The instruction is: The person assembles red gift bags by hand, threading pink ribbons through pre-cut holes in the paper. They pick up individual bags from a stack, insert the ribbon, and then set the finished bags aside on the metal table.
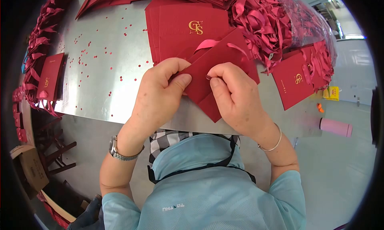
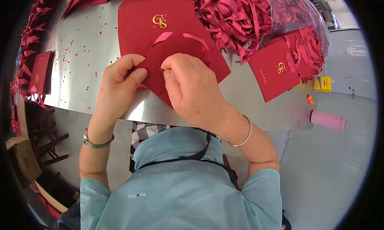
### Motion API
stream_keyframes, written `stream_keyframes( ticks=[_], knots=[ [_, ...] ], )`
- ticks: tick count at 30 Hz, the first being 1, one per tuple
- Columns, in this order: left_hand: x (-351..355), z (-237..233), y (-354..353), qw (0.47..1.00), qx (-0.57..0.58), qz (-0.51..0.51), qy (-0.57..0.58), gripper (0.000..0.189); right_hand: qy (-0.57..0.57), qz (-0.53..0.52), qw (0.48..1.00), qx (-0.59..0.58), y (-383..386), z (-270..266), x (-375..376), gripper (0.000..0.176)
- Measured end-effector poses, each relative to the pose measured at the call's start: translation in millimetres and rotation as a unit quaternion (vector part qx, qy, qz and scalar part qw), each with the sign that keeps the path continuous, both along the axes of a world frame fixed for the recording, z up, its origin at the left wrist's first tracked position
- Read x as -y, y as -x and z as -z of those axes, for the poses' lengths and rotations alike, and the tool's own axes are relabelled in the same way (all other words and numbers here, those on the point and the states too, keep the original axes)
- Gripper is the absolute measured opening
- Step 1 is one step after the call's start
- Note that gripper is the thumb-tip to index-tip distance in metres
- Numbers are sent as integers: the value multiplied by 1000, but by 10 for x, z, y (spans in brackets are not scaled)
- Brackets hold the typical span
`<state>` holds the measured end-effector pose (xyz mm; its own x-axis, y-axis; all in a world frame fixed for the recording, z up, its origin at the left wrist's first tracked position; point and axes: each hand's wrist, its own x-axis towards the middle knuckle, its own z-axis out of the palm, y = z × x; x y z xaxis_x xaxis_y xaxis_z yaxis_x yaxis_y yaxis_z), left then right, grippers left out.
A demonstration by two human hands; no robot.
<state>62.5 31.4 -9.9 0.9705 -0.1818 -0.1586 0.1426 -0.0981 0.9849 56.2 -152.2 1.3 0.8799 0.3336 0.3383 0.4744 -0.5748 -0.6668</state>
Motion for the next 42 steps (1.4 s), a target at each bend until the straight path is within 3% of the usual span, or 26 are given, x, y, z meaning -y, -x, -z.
stream_keyframes(
  ticks=[2, 4, 6, 9, 10, 11, 12, 14, 19, 21, 22, 24, 28, 31, 36, 42],
  knots=[
    [-2, 3, -14, 999, -24, -4, 39, 13, 9, 3, 999, 35, 24, 38, -21, 4],
    [-11, 39, -42, 996, -47, -9, 77, 13, -65, 17, 997, -47, 71, 49, -34, 4],
    [-11, 142, -60, 963, -101, 24, 249, 14, -80, 26, 994, -76, 62, 75, -28, 5],
    [-41, 207, -83, 958, -117, 34, 258, 13, -110, 49, 984, -131, 48, 105, -7, 6],
    [-27, 198, -95, 958, -117, 35, 259, 13, -78, 41, 996, -27, 51, 114, 0, 7],
    [-4, 177, -105, 992, 3, 33, 118, 12, -45, 32, 996, 76, 53, 120, 6, 8],
    [16, 170, -104, 992, 123, 30, -28, 12, -31, 19, 986, 161, -2, 84, 26, 11],
    [38, 169, -96, 990, 132, 41, -14, 12, 8, 57, 980, 190, -61, -35, -9, 13],
    [50, 224, -82, 992, 113, 46, 42, 13, 43, 45, 994, 90, -91, -1, 29, 15],
    [18, 188, -74, 994, -32, 35, 97, 13, 14, 19, 994, 110, -79, 25, 32, 14],
    [12, 183, -73, 994, -33, 35, 96, 13, 14, 19, 994, 109, -70, 33, 39, 14],
    [8, 178, -78, 997, -38, 24, 69, 14, 1, 14, 989, 146, -47, 40, 59, 5],
    [57, 185, -61, 997, -43, 12, 68, 14, 59, -9, 962, 265, 25, 57, 60, 7],
    [79, 204, -40, 991, -66, 0, 119, 14, 67, 11, 984, 164, 75, 86, 15, 14],
    [-22, 240, -61, 964, -133, 45, 226, 16, 49, 13, 986, 157, 51, 89, 11, 14],
    [31, 220, -37, 971, -97, 9, 218, 11, 43, -1, 994, 104, 30, 25, 19, 12]
  ],
)
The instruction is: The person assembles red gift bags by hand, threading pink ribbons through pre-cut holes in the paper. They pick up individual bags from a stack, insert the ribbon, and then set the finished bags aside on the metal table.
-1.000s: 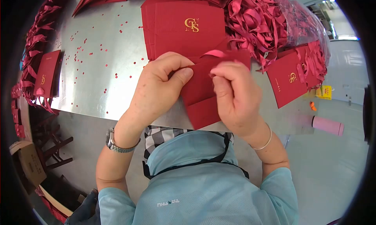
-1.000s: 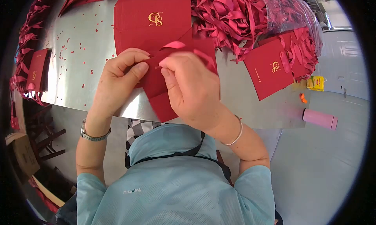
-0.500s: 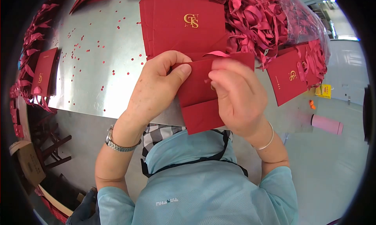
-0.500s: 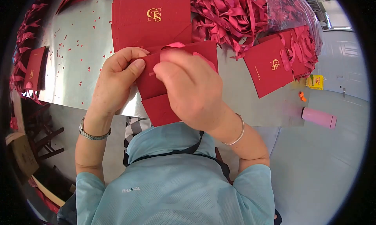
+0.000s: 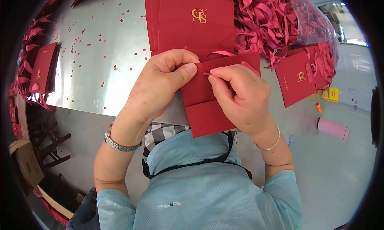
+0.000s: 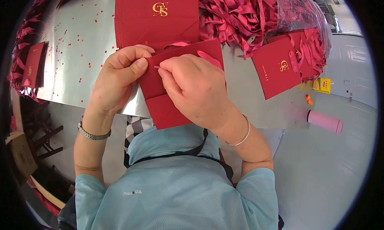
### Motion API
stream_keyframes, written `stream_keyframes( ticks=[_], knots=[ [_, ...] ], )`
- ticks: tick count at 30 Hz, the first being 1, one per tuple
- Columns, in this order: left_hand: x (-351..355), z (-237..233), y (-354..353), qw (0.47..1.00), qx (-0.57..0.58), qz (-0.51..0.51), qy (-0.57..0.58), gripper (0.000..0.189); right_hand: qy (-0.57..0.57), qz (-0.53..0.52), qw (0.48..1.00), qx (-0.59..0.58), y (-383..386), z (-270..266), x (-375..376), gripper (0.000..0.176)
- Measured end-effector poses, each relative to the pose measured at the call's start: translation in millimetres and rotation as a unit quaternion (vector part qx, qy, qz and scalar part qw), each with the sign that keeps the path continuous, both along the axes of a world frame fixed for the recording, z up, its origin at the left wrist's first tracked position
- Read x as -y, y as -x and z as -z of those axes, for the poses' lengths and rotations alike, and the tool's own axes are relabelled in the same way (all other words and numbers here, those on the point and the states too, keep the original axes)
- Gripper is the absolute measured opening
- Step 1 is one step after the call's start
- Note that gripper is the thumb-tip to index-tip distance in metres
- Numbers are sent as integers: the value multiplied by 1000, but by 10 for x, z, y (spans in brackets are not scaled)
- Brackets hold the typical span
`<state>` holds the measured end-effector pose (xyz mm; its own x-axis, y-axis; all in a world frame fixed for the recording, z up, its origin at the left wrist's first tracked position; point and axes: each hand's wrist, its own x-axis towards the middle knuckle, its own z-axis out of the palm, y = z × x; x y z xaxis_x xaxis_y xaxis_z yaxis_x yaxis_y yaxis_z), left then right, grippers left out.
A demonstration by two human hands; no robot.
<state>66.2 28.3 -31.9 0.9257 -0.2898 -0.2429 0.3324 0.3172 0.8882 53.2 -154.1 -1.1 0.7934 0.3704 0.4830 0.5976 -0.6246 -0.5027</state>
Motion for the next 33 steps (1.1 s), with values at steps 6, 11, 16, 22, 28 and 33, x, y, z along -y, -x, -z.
stream_keyframes(
  ticks=[6, 11, 16, 22, 28, 33],
  knots=[
    [-12, 26, 4, 993, 55, 3, -104, 10, 23, 0, 1000, 14, -7, 4, -29, 12],
    [44, 36, 35, 967, 168, -29, -189, 6, 174, -3, 983, 49, -4, 55, -45, 13],
    [115, 48, 55, 912, 304, -86, -263, 7, 178, 24, 983, 24, -47, 55, -113, 10],
    [184, 6, 89, 859, 388, -112, -316, 12, -139, 71, 927, -342, -166, -23, -73, 8],
    [217, -43, 66, 818, 442, -148, -336, 15, -184, 63, 949, -249, -116, -47, -66, 28],
    [67, -195, 87, 890, 384, -68, -235, 18, -187, 32, 951, -245, -63, -94, 4, 24]
  ],
)
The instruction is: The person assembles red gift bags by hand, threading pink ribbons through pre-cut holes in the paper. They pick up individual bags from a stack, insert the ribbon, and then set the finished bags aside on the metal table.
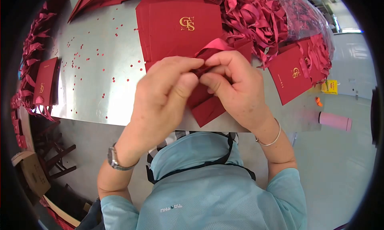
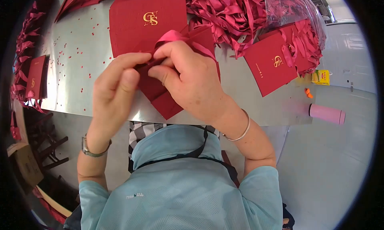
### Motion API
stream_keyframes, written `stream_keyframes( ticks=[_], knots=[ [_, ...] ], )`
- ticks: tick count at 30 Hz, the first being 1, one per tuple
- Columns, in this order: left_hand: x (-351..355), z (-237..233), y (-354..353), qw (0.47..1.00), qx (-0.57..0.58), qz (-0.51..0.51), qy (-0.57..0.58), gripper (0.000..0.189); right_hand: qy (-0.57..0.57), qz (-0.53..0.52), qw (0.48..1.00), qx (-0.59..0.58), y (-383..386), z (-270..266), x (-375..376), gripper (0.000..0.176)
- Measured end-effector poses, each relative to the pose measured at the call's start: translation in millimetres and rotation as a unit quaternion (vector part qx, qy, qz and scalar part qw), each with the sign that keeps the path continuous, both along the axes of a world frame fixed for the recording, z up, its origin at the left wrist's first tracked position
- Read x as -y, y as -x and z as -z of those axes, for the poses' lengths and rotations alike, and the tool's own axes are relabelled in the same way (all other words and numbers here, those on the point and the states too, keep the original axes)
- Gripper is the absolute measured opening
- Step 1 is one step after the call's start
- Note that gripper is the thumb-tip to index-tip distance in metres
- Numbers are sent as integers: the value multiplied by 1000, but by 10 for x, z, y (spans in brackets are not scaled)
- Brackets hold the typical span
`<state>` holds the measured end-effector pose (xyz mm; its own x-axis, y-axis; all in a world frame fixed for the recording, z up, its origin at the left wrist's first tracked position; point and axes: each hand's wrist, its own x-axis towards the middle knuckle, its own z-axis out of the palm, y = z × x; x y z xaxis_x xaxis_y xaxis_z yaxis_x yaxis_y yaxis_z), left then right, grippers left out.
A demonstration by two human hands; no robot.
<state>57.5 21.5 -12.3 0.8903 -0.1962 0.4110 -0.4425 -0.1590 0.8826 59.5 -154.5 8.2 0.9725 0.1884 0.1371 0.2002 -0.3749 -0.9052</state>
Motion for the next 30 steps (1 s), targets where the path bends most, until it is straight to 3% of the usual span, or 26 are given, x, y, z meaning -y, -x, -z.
stream_keyframes(
  ticks=[1, 2, 4, 6, 8, 12, 15, 17, 18, 20, 22, 24, 25, 26, 27, 30],
  knots=[
    [-40, -106, 4, 996, -86, -6, -9, 17, 8, -4, 1000, 24, 12, 22, 10, 24],
    [-89, -176, -45, 996, -84, -6, -11, 17, 17, -8, 999, 47, 23, 44, 21, 24],
    [-162, -252, -191, 980, -140, 117, -76, 20, 19, -18, 998, 49, 21, 67, 40, 25],
    [-145, -309, -271, 980, -141, 123, -73, 20, 49, -35, 995, 74, 33, 69, 43, 25],
    [-177, -490, -392, 934, -234, 213, -168, 16, 49, -40, 994, 92, 65, 57, 48, 26],
    [-187, -610, -567, 888, -288, 273, -231, 11, 50, -50, 991, 112, 90, 11, 45, 26],
    [-174, -584, -556, 895, -257, 268, -249, 11, 64, -59, 989, 123, 92, 17, 56, 26],
    [-197, -465, -526, 928, -7, 261, -267, 15, 71, -66, 987, 130, 104, 20, 59, 27],
    [-187, -441, -493, 928, -8, 261, -267, 15, 86, -72, 989, 102, 114, 2, 54, 27],
    [-161, -419, -404, 913, 108, 172, -353, 16, 101, -79, 989, 74, 104, -60, 44, 28],
    [-168, -408, -332, 918, 93, 159, -352, 15, 283, -97, 950, 86, 83, -158, 40, 34],
    [-209, -365, -337, 922, 80, 150, -348, 14, 318, -100, 938, 93, 88, -212, 39, 35],
    [-308, -316, -370, 926, 122, 80, -348, 14, 351, -106, 925, 99, 97, -222, 41, 37],
    [-405, -279, -405, 924, 163, 9, -347, 13, 352, -106, 925, 98, 105, -200, 70, 37],
    [-488, -320, -449, 942, 102, -6, -318, 9, 337, -107, 932, 81, 104, -159, 120, 37],
    [-551, -193, -366, 933, 92, -45, -346, 10, 318, -113, 938, 81, 111, -193, 127, 37]
  ],
)
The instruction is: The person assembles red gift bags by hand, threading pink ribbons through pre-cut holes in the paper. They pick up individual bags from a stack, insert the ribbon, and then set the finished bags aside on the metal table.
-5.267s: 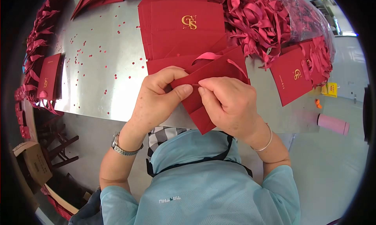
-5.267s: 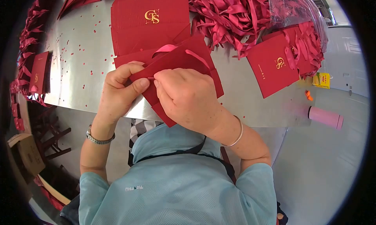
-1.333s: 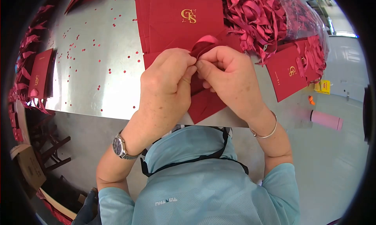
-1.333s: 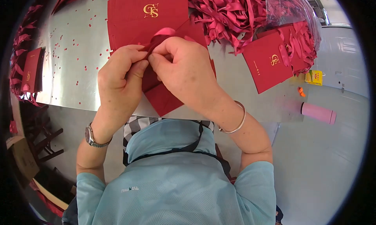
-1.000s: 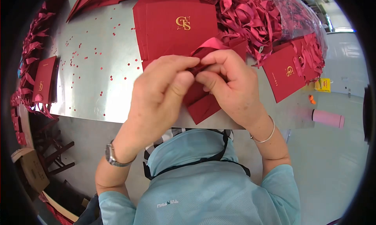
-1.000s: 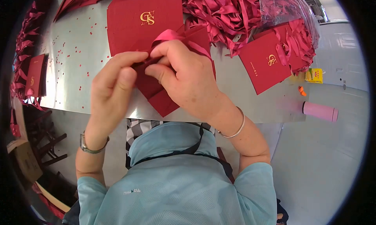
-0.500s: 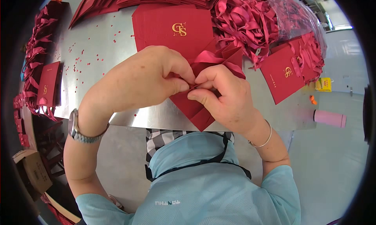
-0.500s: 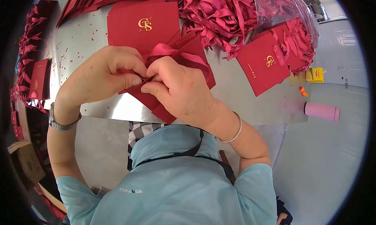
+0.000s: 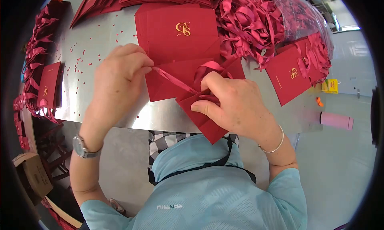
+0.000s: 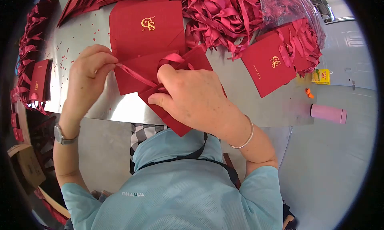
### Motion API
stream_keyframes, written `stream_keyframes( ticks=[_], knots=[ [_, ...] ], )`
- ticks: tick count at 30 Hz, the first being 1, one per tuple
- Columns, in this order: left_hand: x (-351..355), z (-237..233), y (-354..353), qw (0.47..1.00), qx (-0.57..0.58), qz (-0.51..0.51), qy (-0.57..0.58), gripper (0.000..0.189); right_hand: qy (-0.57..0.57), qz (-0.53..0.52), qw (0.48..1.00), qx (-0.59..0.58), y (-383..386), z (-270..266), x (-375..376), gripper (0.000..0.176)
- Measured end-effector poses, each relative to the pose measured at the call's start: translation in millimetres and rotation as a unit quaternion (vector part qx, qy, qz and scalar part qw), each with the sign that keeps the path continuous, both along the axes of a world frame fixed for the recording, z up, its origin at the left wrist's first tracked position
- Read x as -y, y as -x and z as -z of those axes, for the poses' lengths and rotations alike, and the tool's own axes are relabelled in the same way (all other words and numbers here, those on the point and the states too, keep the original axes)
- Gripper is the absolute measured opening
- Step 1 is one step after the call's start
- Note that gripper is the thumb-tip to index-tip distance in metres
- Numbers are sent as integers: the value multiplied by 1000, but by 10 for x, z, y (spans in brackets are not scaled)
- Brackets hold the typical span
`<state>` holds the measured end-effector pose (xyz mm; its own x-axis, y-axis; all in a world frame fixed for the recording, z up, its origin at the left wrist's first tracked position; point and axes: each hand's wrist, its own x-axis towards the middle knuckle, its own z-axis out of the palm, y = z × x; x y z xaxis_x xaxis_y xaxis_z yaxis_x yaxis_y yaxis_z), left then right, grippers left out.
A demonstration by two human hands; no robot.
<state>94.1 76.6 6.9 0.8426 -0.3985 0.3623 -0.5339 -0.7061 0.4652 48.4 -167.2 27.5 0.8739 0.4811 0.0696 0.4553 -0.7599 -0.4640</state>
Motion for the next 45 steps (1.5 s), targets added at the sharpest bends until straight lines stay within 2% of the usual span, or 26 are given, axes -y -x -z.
stream_keyframes(
  ticks=[2, 3, 5, 6, 8, 9, 10, 11, 13, 15, 16, 21, 23, 24, 26, 28, 29, 30, 32, 35, 37, 38, 39, 41, 43, 45],
  knots=[
    [38, 46, 28, 1000, -17, -15, 3, 9, 65, 21, 995, -75, 21, -41, -57, 35],
    [45, 72, 26, 999, -30, -32, 31, 8, 65, 22, 995, -75, 29, -23, -48, 35],
    [56, 113, 32, 996, -44, -50, 62, 8, -77, -30, 981, 176, 49, 59, 0, 47],
    [52, 125, 43, 996, -49, -55, 57, 7, -75, -30, 981, 176, 64, 87, 83, 47],
    [53, 147, 40, 995, -54, -59, 52, 7, -83, 2, 977, 197, 116, 161, 336, 75],
    [58, 161, 37, 995, -61, -62, 54, 8, -108, 54, 983, 142, 214, 263, 397, 94],
    [67, 176, 37, 994, -69, -65, 55, 8, -107, 55, 983, 140, 287, 389, 405, 94],
    [67, 185, 24, 994, -71, -62, 55, 8, -93, 86, 984, 127, 352, 520, 394, 101],
    [46, 203, -40, 999, 7, -51, -4, 7, -82, 121, 987, 69, 405, 682, 393, 116],
    [-44, 249, -181, 987, 116, -98, -59, 6, -82, 115, 988, 66, 403, 692, 419, 115],
    [-107, 234, -268, 981, 107, -139, -85, 6, -82, 106, 989, 64, 397, 693, 429, 113],
    [-131, 414, -352, 978, 99, -150, -101, 8, -86, 104, 989, 67, 385, 708, 446, 106],
    [-127, 403, -333, 981, 9, -187, -53, 9, -88, 110, 988, 66, 401, 708, 445, 103],
    [-145, 409, -329, 981, 11, -185, -56, 9, -79, 108, 989, 65, 399, 707, 449, 102],
    [-195, 404, -323, 965, -88, -237, 69, 18, -74, 106, 989, 68, 401, 707, 453, 100],
    [-39, 225, -165, 971, 103, -214, 11, 34, -74, 107, 988, 87, 412, 728, 453, 96],
    [103, 135, -11, 977, 100, -186, 31, 41, -79, 109, 987, 90, 416, 734, 450, 96],
    [256, 134, 146, 985, 81, -136, 71, 36, -79, 109, 987, 93, 424, 738, 452, 94],
    [509, 207, 370, 997, 81, -5, 14, 28, -80, 110, 986, 100, 426, 741, 462, 92],
    [778, 262, 503, 998, 6, -12, -59, 27, -112, 115, 978, 133, 434, 744, 500, 85],
    [795, 327, 518, 999, -16, -14, -27, 27, -116, 150, 970, 150, 423, 742, 560, 78],
    [791, 321, 529, 997, -72, -34, 18, 27, -89, 183, 967, 152, 424, 705, 578, 70],
    [784, 303, 541, 988, -128, -54, 61, 27, -92, 191, 965, 156, 420, 672, 618, 70],
    [765, 239, 582, 989, -131, -33, 62, 24, -141, 208, 967, 37, 404, 618, 715, 67],
    [757, 208, 645, 983, -148, -46, 102, 22, -150, 207, 965, 50, 397, 585, 727, 61],
    [705, 239, 669, 983, -144, -41, 104, 22, -256, 140, 955, -43, 397, 525, 742, 55]
  ],
)
